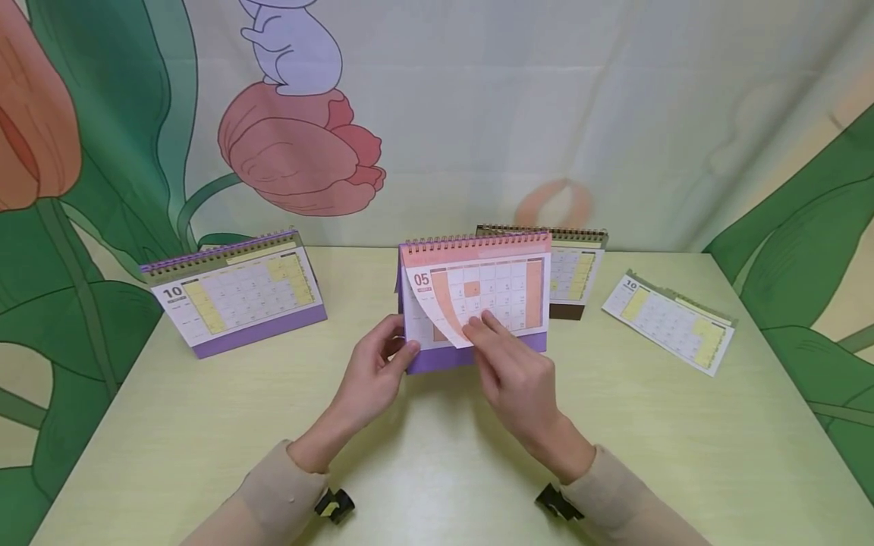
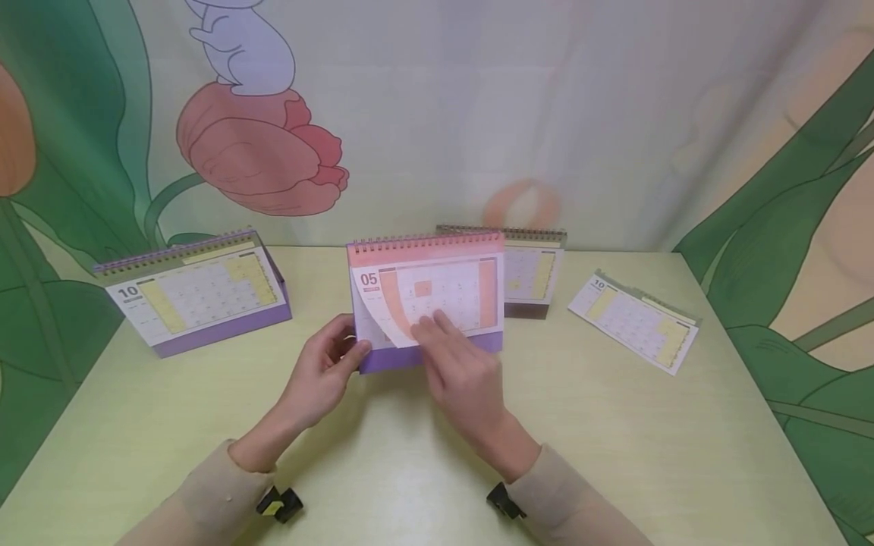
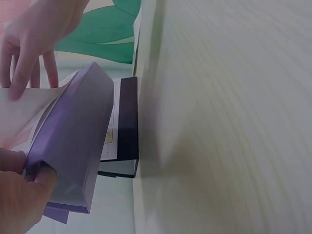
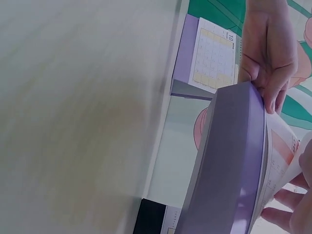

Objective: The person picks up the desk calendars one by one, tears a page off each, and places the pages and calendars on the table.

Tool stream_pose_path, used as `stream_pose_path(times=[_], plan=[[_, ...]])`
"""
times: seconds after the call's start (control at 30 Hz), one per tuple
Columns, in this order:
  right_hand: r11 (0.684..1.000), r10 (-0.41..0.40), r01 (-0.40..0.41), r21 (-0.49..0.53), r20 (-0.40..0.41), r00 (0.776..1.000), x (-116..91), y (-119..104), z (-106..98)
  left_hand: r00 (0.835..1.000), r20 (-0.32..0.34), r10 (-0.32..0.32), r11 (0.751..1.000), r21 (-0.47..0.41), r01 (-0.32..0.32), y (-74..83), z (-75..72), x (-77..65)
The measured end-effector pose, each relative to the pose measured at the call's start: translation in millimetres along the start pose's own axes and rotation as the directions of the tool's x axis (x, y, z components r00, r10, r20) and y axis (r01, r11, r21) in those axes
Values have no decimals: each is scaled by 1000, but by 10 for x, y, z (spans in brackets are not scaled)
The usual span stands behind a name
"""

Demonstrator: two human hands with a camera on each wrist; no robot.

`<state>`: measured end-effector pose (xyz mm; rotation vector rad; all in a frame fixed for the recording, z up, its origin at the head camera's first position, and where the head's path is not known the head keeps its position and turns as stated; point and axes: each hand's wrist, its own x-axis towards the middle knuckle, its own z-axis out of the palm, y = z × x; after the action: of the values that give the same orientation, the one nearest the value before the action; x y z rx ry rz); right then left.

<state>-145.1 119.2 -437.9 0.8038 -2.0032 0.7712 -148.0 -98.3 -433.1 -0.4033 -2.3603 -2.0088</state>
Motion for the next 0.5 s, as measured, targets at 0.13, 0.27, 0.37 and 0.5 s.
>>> stream_pose_path(times=[0.13, 0.27, 0.37, 0.5], plan=[[1000, 3, -2, 29, -10, 1000, -17, 3, 2, 1000, 2, 5, 1000, -13, -5, -1, 4, 6], [999, 1, 0, 38, -18, 1000, -19, 14, 11, 1000, 1, 15, 999, -28, -15, 11, 14, 16], [1000, -4, 5, 29, -20, 1000, -15, 21, 15, 1000, 4, 16, 999, -42, -16, 26, 21, 22], [999, 17, -16, 35, -35, 999, -5, 11, 16, 1000, 8, 7, 999, -51, -7, 35, 25, 26]])
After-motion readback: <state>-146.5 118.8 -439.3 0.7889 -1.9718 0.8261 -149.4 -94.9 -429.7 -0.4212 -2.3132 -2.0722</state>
